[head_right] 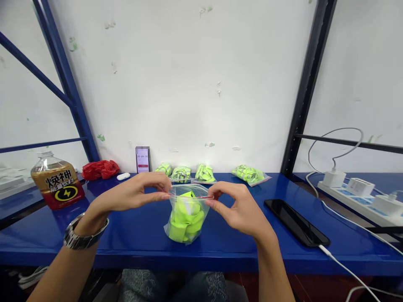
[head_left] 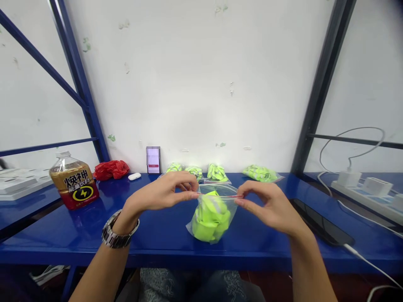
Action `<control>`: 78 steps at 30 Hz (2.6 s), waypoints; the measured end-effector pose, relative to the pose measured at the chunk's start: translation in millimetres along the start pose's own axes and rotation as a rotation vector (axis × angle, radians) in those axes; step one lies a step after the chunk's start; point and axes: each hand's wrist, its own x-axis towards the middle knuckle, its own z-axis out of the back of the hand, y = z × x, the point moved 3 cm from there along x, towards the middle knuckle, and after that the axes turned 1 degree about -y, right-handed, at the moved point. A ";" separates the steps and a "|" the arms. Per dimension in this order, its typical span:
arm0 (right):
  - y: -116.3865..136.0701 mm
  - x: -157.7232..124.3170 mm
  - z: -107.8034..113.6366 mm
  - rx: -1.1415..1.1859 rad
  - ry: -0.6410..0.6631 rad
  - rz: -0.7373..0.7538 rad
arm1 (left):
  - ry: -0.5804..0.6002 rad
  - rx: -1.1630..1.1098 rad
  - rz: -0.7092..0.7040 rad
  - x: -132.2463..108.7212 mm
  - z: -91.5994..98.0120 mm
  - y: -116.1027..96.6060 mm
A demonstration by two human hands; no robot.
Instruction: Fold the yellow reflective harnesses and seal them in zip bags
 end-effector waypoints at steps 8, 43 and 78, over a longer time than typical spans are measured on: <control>-26.5 35.2 0.9 0.009 0.078 -0.034 | -0.170 0.228 -0.021 31.9 -1.9 35.7; -75.6 54.1 -5.8 -0.092 -0.188 0.087 | -0.393 -0.007 0.060 58.1 -27.3 94.0; -71.7 28.0 -13.4 -0.370 -0.310 0.105 | -0.734 0.112 0.033 38.9 -60.5 74.4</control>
